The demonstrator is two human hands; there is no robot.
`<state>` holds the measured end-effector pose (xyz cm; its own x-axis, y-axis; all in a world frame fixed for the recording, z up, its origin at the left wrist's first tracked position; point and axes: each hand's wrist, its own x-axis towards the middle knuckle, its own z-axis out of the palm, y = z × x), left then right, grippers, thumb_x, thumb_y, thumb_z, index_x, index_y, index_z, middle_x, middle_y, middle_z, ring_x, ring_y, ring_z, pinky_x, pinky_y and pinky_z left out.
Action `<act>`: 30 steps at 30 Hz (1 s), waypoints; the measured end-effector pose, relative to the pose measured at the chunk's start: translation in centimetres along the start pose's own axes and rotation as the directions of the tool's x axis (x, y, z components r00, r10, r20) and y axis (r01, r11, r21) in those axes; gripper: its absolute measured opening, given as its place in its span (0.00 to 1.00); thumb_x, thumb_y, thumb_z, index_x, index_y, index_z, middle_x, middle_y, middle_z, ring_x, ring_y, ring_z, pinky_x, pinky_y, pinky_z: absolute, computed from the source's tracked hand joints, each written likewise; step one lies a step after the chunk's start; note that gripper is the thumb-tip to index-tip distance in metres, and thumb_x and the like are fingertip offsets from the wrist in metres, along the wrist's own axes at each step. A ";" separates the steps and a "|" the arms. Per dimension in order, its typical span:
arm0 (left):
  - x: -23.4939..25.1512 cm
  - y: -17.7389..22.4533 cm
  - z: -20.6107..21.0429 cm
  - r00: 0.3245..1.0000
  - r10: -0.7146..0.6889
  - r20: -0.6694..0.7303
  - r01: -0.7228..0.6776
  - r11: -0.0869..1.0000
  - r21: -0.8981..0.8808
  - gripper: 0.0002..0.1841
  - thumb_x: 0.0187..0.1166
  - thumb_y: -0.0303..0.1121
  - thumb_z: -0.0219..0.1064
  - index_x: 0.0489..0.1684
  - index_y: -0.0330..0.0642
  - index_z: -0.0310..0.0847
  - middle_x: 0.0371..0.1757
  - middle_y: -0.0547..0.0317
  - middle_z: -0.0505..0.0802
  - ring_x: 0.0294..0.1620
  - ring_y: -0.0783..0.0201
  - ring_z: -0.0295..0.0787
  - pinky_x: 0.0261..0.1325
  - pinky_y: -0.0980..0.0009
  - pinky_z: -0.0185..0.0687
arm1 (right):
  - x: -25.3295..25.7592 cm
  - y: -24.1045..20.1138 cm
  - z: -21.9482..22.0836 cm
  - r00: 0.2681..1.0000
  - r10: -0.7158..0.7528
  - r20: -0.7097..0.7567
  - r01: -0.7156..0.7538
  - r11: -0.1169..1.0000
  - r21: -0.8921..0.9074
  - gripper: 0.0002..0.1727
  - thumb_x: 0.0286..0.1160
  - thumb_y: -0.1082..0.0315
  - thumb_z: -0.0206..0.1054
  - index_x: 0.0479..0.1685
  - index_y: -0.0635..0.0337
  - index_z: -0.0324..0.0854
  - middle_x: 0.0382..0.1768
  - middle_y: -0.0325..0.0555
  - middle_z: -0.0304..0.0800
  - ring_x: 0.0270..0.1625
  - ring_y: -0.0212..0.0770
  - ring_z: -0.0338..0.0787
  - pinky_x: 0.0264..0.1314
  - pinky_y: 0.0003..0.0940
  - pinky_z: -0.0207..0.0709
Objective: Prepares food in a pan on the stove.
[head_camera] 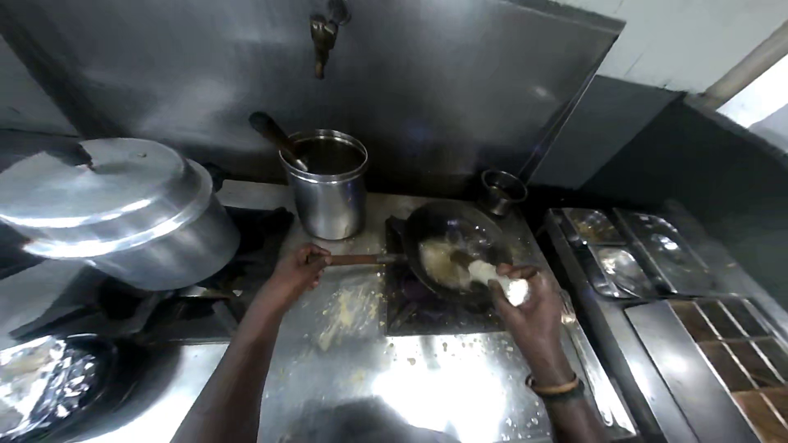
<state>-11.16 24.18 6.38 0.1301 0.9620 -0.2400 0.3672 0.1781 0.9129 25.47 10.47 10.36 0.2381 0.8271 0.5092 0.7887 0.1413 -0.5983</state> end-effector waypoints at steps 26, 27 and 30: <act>-12.0 -4.5 16.1 0.652 -0.123 0.748 0.229 0.973 -0.040 0.45 0.86 0.45 0.64 0.96 0.61 0.30 0.39 0.53 0.86 0.24 0.65 0.83 0.29 0.69 0.81 | 0.4 3.1 -5.0 0.871 0.367 0.326 0.007 0.655 -0.755 0.31 0.66 0.55 0.80 0.74 0.35 0.82 0.71 0.53 0.82 0.56 0.61 0.91 0.53 0.63 0.86; -12.2 -4.3 16.1 0.659 -0.129 0.740 0.230 0.973 -0.034 0.48 0.85 0.45 0.64 0.96 0.64 0.24 0.40 0.52 0.86 0.24 0.64 0.83 0.29 0.69 0.82 | 0.9 2.9 -5.8 0.832 0.428 0.353 0.019 0.614 -0.789 0.30 0.69 0.55 0.78 0.75 0.36 0.81 0.69 0.53 0.84 0.57 0.61 0.90 0.55 0.64 0.84; -12.5 -4.1 16.2 0.685 -0.125 0.718 0.195 0.981 -0.015 0.50 0.85 0.46 0.64 0.96 0.70 0.19 0.45 0.50 0.87 0.25 0.64 0.84 0.30 0.67 0.84 | 2.9 1.6 -8.5 0.805 0.481 0.347 0.072 0.502 -0.862 0.28 0.66 0.60 0.77 0.71 0.40 0.83 0.63 0.54 0.88 0.58 0.63 0.89 0.54 0.67 0.82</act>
<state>0.64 8.09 0.23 0.7042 0.4884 -0.5152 0.3714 0.3651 0.8537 32.24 8.45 16.19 0.3742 0.9227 -0.0921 0.9015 -0.3387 0.2695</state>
